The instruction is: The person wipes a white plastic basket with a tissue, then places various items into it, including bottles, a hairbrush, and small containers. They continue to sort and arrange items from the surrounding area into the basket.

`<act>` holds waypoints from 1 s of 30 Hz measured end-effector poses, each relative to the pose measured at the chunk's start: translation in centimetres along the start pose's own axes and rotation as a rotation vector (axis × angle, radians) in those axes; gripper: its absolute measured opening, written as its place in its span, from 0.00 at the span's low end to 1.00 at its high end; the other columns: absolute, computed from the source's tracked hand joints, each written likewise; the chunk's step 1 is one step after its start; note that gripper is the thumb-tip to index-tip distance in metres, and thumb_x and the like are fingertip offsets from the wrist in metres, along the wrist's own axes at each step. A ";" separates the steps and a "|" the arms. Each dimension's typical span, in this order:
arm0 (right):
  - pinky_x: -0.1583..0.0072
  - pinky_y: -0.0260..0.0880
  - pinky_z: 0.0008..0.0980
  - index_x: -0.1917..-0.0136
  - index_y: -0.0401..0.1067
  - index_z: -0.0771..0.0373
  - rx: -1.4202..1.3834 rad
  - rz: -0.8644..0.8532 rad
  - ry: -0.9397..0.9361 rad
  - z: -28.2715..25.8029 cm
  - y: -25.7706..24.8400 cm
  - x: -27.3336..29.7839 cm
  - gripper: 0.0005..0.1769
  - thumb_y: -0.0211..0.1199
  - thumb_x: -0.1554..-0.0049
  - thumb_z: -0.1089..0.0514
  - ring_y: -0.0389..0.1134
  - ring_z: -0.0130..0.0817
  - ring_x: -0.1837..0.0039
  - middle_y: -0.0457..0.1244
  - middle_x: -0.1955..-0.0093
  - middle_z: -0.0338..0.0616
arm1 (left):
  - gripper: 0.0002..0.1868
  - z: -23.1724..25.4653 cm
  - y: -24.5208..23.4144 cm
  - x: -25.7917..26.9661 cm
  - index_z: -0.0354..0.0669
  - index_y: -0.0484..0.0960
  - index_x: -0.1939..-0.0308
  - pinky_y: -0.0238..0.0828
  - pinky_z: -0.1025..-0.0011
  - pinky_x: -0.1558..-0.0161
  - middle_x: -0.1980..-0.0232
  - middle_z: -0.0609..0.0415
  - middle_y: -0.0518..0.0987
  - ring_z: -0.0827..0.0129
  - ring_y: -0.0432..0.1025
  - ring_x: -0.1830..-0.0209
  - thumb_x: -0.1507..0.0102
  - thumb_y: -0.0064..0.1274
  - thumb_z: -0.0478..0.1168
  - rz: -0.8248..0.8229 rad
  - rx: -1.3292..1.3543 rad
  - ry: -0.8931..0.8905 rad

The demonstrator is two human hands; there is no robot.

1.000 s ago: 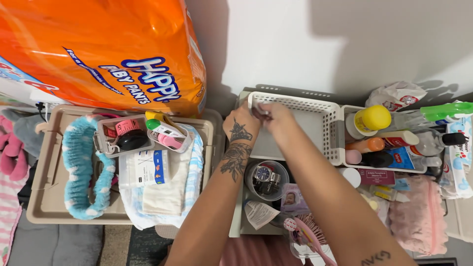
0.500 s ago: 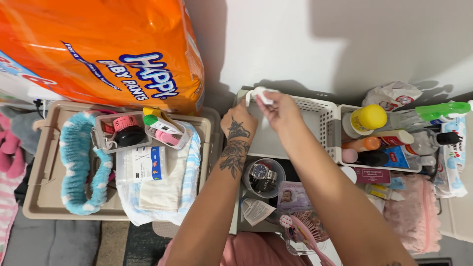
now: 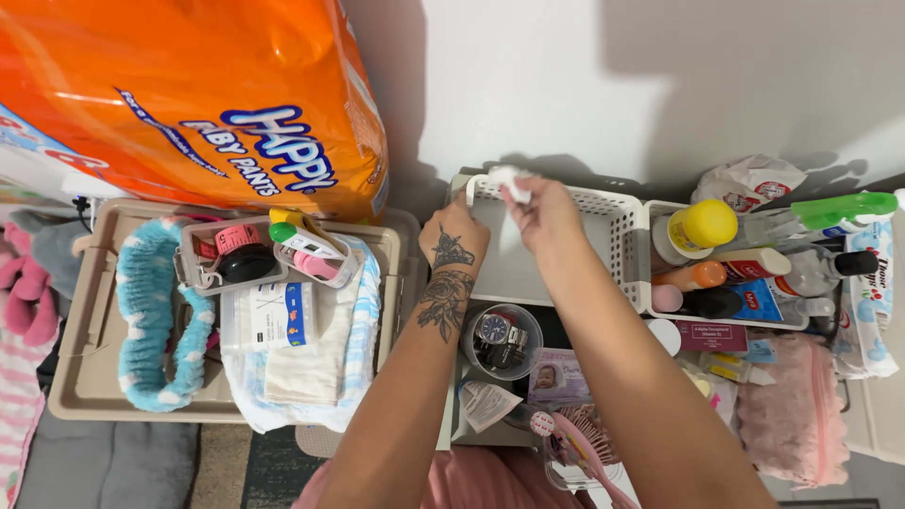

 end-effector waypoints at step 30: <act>0.60 0.78 0.52 0.56 0.80 0.72 2.288 -0.011 -1.054 -18.4 -1.9 -1.3 0.07 0.65 0.49 0.72 0.75 0.58 0.57 0.69 0.63 0.63 | 0.26 0.0 1.7 -0.2 0.46 0.75 0.31 0.79 0.53 0.47 0.48 0.41 0.84 0.50 0.79 0.46 0.35 0.48 0.38 0.056 -0.074 -0.057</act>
Point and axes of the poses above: each hand's wrist, its own x-axis away from the middle knuckle, its own y-axis out of the palm, z = x × y, the point moved 8 cm from there along -x, towards the middle knuckle
